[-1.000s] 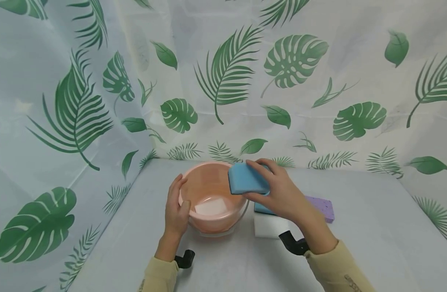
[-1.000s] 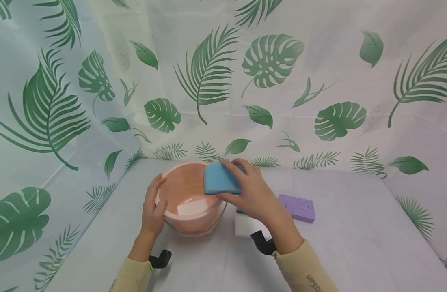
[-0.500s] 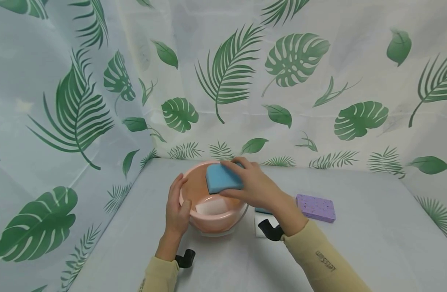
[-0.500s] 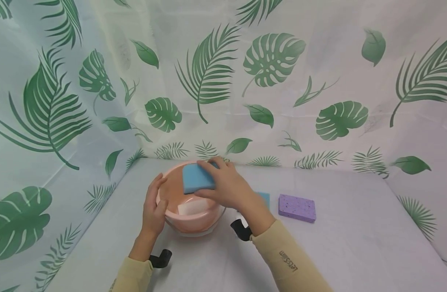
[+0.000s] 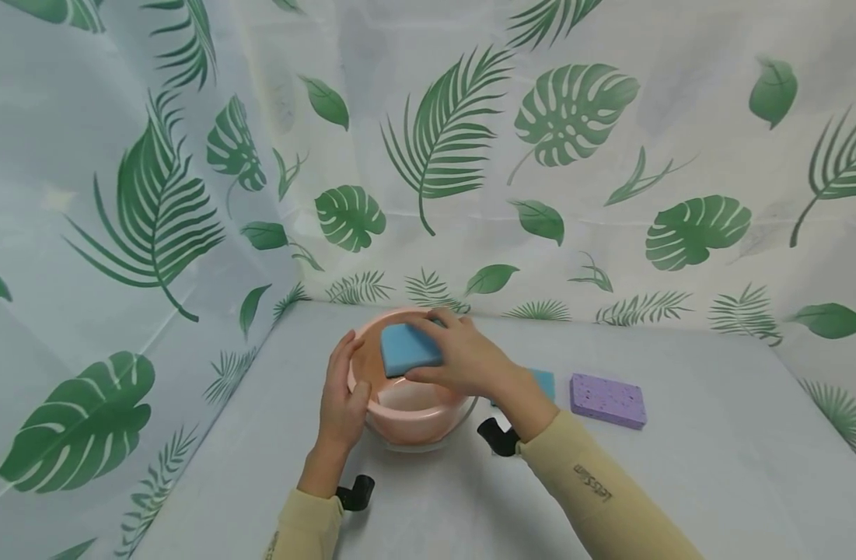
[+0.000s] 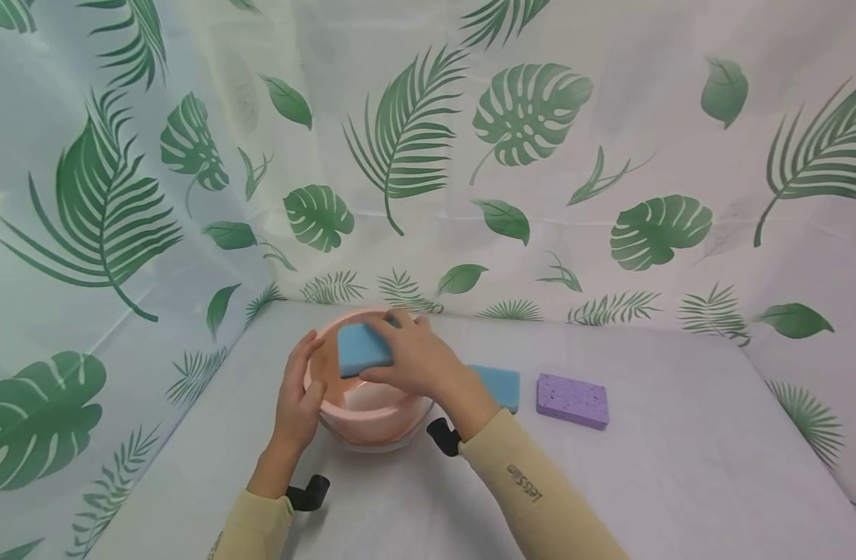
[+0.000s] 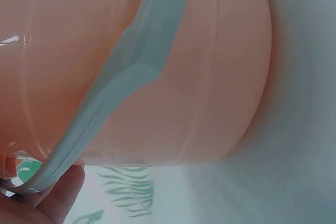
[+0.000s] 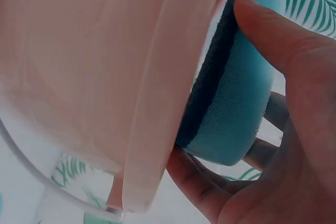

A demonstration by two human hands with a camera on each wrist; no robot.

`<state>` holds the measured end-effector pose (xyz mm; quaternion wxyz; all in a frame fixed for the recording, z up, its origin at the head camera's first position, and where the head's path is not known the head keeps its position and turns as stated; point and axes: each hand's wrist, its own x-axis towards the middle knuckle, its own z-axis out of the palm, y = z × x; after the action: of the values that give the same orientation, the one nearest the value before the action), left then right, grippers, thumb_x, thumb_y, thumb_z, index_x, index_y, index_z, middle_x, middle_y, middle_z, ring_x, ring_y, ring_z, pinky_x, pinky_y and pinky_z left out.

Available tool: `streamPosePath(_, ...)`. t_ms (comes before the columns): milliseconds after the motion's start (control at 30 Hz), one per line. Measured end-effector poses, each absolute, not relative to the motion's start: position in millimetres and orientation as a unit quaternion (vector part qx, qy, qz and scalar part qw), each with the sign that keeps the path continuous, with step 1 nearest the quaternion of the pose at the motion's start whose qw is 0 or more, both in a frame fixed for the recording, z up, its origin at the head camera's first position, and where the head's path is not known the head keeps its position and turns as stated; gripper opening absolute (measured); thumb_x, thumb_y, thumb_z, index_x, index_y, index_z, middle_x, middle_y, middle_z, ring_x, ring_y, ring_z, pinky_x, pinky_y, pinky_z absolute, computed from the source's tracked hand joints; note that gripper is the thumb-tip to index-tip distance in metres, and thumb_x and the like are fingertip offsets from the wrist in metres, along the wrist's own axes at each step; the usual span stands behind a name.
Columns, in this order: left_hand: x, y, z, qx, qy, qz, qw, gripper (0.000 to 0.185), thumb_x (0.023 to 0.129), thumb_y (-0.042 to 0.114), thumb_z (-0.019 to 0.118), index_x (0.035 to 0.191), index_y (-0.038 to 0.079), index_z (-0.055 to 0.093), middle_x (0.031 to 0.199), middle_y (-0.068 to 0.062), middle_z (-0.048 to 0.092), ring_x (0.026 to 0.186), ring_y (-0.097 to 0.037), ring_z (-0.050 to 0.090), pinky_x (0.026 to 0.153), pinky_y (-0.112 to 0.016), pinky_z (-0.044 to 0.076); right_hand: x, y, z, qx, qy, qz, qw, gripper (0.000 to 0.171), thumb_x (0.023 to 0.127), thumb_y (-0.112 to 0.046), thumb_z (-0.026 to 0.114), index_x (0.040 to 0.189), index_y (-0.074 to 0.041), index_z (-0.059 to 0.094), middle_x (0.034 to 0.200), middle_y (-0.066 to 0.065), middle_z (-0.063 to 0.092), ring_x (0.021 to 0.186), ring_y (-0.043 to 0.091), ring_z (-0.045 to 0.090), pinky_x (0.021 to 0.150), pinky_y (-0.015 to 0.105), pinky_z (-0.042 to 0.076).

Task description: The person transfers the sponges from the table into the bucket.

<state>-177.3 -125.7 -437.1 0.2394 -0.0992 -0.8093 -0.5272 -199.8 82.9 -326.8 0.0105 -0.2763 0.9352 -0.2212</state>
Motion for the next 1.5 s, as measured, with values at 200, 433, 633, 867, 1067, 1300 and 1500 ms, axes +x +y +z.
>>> streamPosePath(200, -176, -125, -435, -0.099, -0.81, -0.533, 0.222, 0.063, 0.082, 0.002, 0.044, 0.145, 0.001, 0.047, 0.159, -0.013, 0.033, 0.146, -0.029, 0.031, 0.112, -0.059, 0.029, -198, 85, -327, -0.281, 0.932, -0.228, 0.021, 0.075, 0.091, -0.045, 0.071, 0.156, -0.025, 0.04, 0.158, 0.012, 0.034, 0.138, 0.046, 0.037, 0.1, 0.058, 0.045)
streamPosePath(433, -176, -126, -435, -0.097, -0.815, -0.524, 0.225, 0.062, 0.084, 0.001, 0.044, 0.146, 0.002, 0.047, 0.159, -0.012, 0.033, 0.147, -0.029, 0.03, 0.113, -0.059, 0.028, -190, 99, -323, -0.269, 0.932, -0.244, -0.006, 0.068, 0.094, -0.047, 0.068, 0.154, -0.029, 0.043, 0.156, 0.01, 0.038, 0.139, 0.04, 0.038, 0.101, 0.06, 0.043)
streamPosePath(633, -176, -127, -435, -0.098, -0.815, -0.522, 0.231, 0.061, 0.083, -0.001, 0.044, 0.144, 0.001, 0.048, 0.158, -0.014, 0.034, 0.147, -0.029, 0.03, 0.113, -0.059, 0.027, -183, 111, -319, -0.264, 0.932, -0.248, -0.033, 0.064, 0.095, -0.045, 0.066, 0.153, -0.027, 0.046, 0.155, 0.009, 0.04, 0.138, 0.038, 0.039, 0.1, 0.06, 0.044)
streamPosePath(867, -176, -126, -435, -0.096, -0.816, -0.521, 0.23, 0.061, 0.083, -0.001, 0.044, 0.145, 0.001, 0.048, 0.159, -0.011, 0.034, 0.147, -0.029, 0.031, 0.113, -0.058, 0.028, -178, 125, -312, -0.286, 0.921, -0.247, -0.093, 0.061, 0.095, -0.033, 0.07, 0.149, -0.012, 0.05, 0.149, 0.013, 0.046, 0.134, 0.038, 0.044, 0.102, 0.057, 0.044)
streamPosePath(1067, -175, -125, -434, -0.092, -0.816, -0.521, 0.233, 0.061, 0.084, 0.0, 0.044, 0.145, 0.001, 0.048, 0.158, -0.012, 0.035, 0.146, -0.029, 0.031, 0.113, -0.058, 0.028, -176, 135, -307, -0.288, 0.915, -0.253, -0.123, 0.059, 0.095, -0.03, 0.07, 0.147, -0.009, 0.052, 0.146, 0.015, 0.047, 0.132, 0.038, 0.046, 0.101, 0.055, 0.045)
streamPosePath(1300, -174, -125, -434, -0.098, -0.813, -0.522, 0.239, 0.06, 0.083, 0.001, 0.044, 0.144, 0.0, 0.049, 0.158, -0.014, 0.035, 0.146, -0.032, 0.031, 0.113, -0.061, 0.027, -171, 149, -307, -0.281, 0.911, -0.266, -0.144, 0.058, 0.094, -0.026, 0.071, 0.146, -0.008, 0.053, 0.144, 0.016, 0.049, 0.13, 0.036, 0.048, 0.103, 0.055, 0.044)
streamPosePath(1500, -175, -124, -434, -0.096, -0.814, -0.521, 0.239, 0.06, 0.083, 0.001, 0.044, 0.144, 0.001, 0.049, 0.158, -0.014, 0.035, 0.146, -0.031, 0.031, 0.113, -0.06, 0.026, -165, 162, -312, -0.275, 0.906, -0.281, -0.157, 0.058, 0.094, -0.023, 0.072, 0.145, -0.006, 0.053, 0.141, 0.016, 0.05, 0.128, 0.035, 0.05, 0.102, 0.056, 0.044)
